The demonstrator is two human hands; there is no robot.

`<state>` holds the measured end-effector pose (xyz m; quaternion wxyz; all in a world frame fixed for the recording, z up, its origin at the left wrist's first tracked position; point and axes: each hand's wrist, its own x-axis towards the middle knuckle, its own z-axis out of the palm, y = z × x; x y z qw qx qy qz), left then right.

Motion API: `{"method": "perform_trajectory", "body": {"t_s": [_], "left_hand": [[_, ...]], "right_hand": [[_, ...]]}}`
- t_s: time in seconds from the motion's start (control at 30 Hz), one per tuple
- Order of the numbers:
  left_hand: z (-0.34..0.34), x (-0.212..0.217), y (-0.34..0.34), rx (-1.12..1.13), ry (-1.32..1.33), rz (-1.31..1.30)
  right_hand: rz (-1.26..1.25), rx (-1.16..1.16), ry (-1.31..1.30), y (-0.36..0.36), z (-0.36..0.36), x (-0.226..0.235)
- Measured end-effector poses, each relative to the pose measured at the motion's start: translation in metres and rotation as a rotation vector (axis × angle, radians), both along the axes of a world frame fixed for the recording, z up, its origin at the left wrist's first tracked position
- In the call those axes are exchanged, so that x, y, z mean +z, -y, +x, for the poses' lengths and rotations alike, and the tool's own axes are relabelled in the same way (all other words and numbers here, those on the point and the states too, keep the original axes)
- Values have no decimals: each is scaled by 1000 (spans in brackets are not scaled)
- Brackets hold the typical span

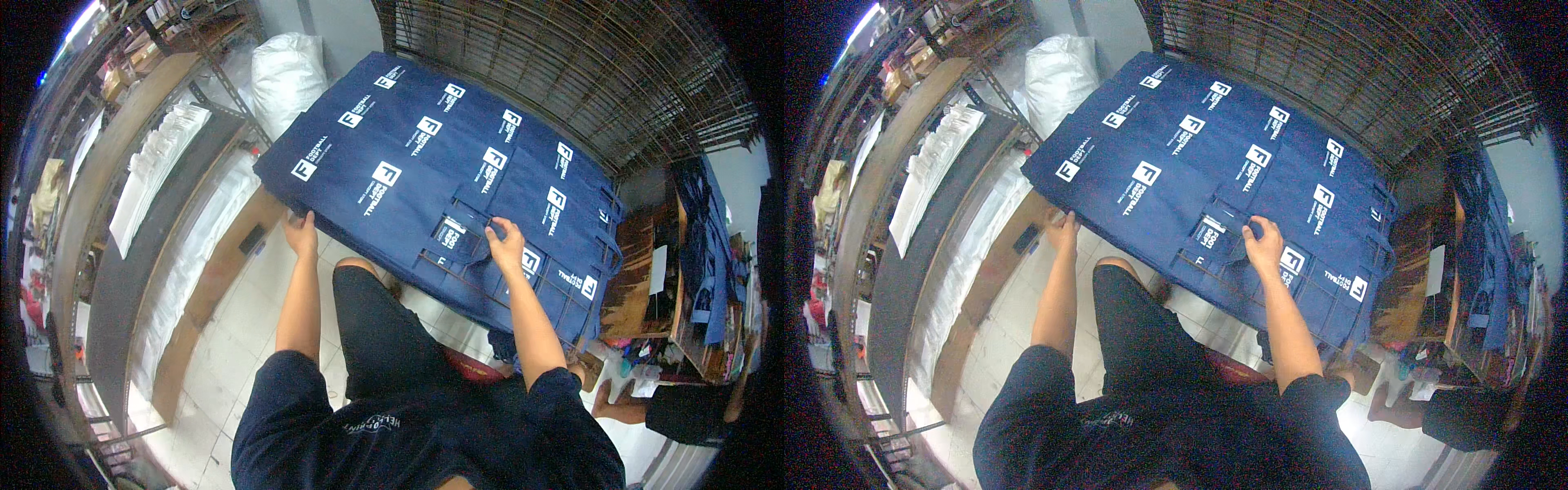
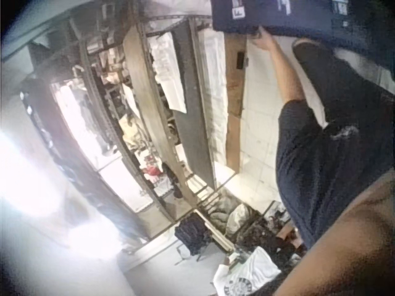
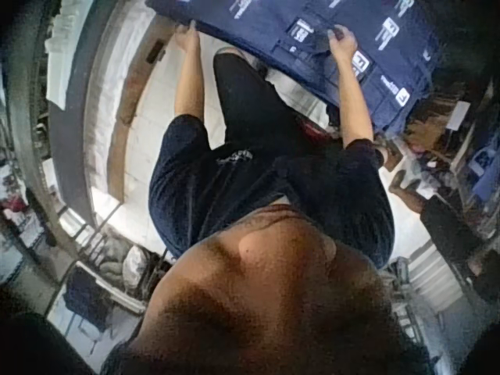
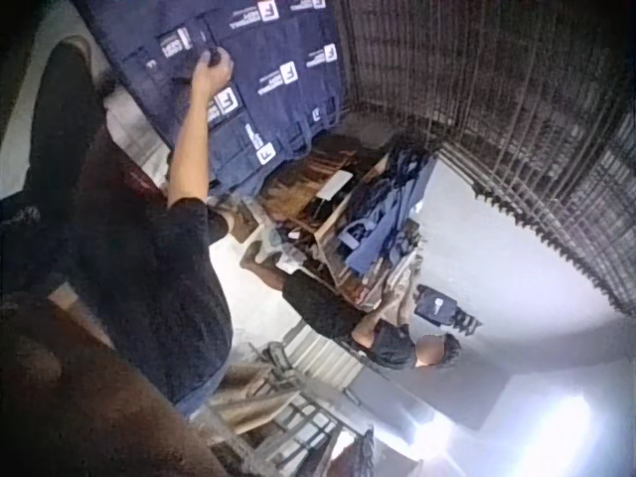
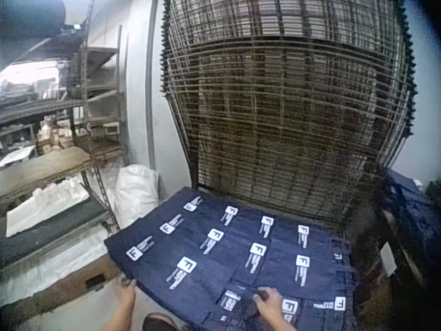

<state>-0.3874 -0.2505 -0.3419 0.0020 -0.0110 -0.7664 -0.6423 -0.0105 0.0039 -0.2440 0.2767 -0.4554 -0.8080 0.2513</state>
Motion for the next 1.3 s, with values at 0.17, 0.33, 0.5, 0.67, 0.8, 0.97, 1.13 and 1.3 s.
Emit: {"method": "perform_trajectory", "body": {"t_s": [0.17,0.33,0.5,0.67,0.8,0.97,1.13,1.3], "left_hand": [[81,-24,78,9,19,-237],[244,-63,224,-443,176,-740],[317,31,309,-702,586,-1035],[283,137,343,-711,973,-1355],[362,132,463,-191,1100,-1497],[466,174,517,167,1598,-1396],[393,334,460,288,1718,-1251],[407,385,471,870,1800,-864]], "right_hand": [[-212,96,-218,-7,76,34],[-325,2,-99,14,211,35],[-721,107,-45,111,270,23],[-1109,510,368,147,135,100],[-1184,656,583,122,51,142],[-1233,926,865,103,-145,201],[-782,1292,982,124,-341,184],[-715,1514,914,236,-429,220]]}}
